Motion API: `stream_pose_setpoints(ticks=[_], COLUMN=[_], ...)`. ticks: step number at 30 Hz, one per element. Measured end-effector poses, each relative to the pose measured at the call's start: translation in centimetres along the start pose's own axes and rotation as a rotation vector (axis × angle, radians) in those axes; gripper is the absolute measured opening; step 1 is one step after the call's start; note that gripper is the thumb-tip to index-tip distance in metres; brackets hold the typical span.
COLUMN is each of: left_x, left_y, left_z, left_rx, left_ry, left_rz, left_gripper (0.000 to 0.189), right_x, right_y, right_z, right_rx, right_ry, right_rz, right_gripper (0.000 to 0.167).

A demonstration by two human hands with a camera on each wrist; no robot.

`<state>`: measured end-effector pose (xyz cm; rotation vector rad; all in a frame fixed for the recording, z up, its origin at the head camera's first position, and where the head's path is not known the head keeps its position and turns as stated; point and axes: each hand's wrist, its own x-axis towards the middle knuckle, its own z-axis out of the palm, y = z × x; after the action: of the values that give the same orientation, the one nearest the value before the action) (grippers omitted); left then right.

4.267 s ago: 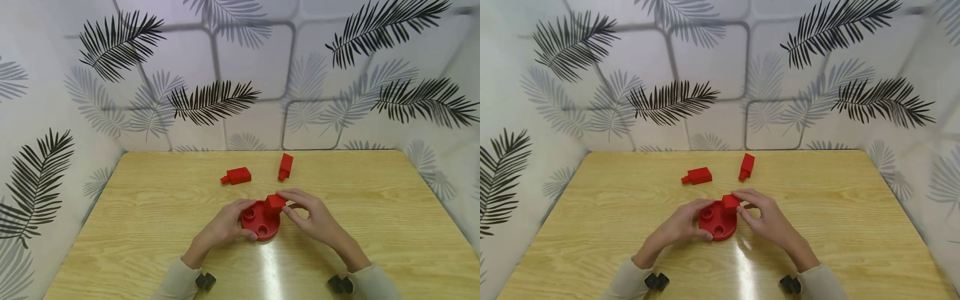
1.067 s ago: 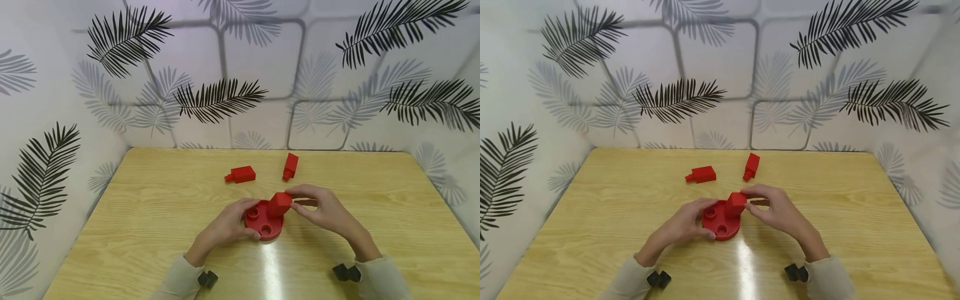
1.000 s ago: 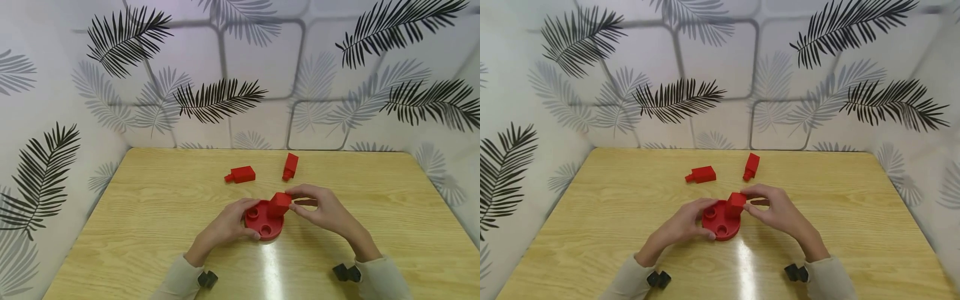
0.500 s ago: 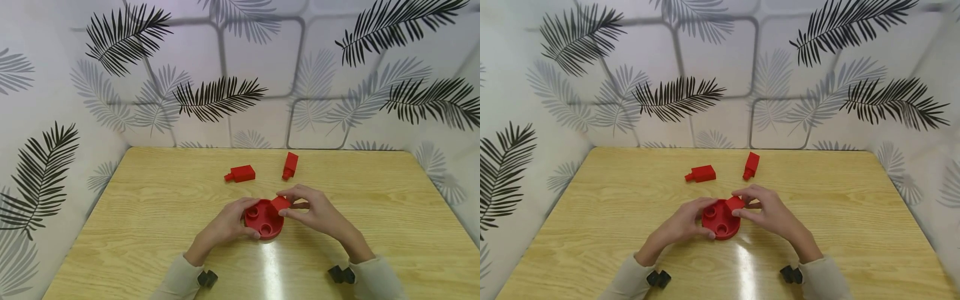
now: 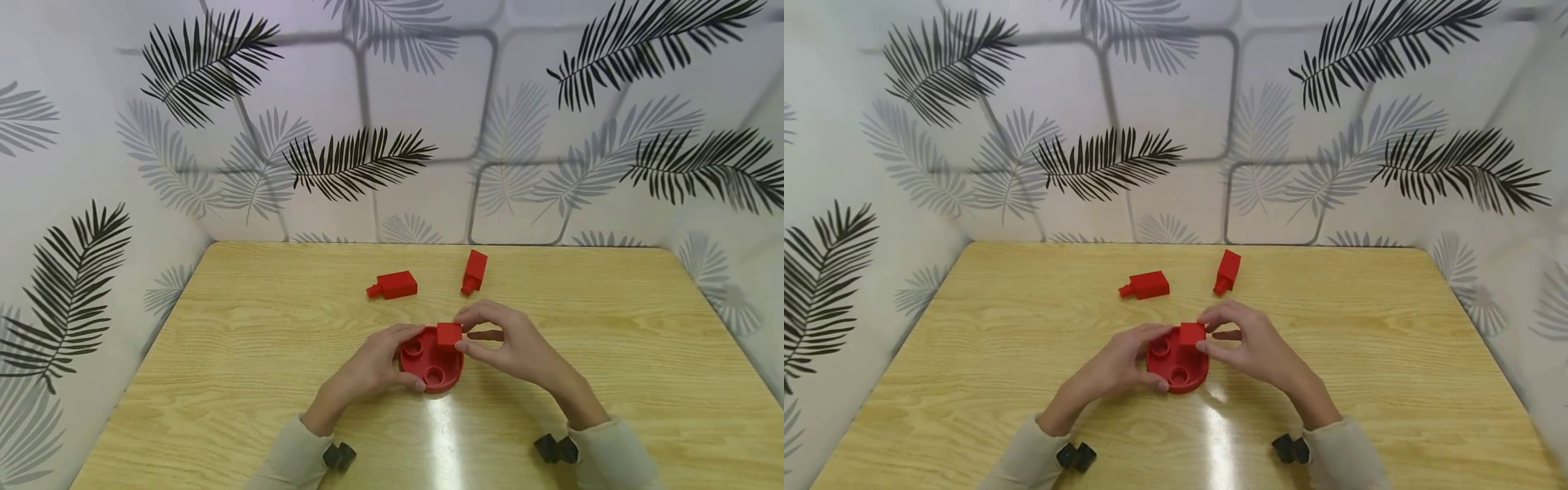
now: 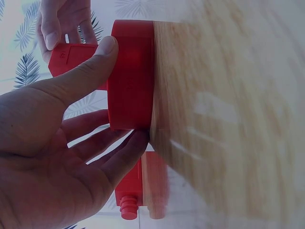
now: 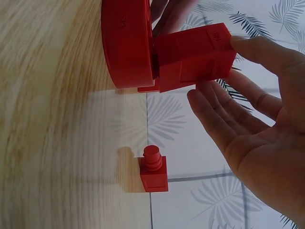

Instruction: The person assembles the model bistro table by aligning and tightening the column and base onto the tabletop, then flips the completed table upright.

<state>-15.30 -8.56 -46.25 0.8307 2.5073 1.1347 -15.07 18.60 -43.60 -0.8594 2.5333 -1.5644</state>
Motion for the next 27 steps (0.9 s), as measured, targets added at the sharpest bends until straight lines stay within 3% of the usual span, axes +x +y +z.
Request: stream_pose_setpoints(ticks=[8,14,27], left_x=[0.0,0.0,0.1], left_y=[0.1,0.0,-0.3], left_z=[0.0,0.1,0.1], left_rx=[-0.009,-0.003,-0.006], left_ry=[-0.007,0.004,0.005], left_rz=[-0.017,0.009,0.008], left_gripper=[0.086,0.085,0.087], right_x=[0.5,1.0,1.7], right_y=[0.3,0.5,0.7], right_z=[0.7,1.1,0.8], right_rx=[0.018,-0.018,-0.051], right_ry=[-0.022,-0.043,-0.015], right_rz=[0.046,0.015,-0.021], right_gripper=[0.031,0.045,0.034])
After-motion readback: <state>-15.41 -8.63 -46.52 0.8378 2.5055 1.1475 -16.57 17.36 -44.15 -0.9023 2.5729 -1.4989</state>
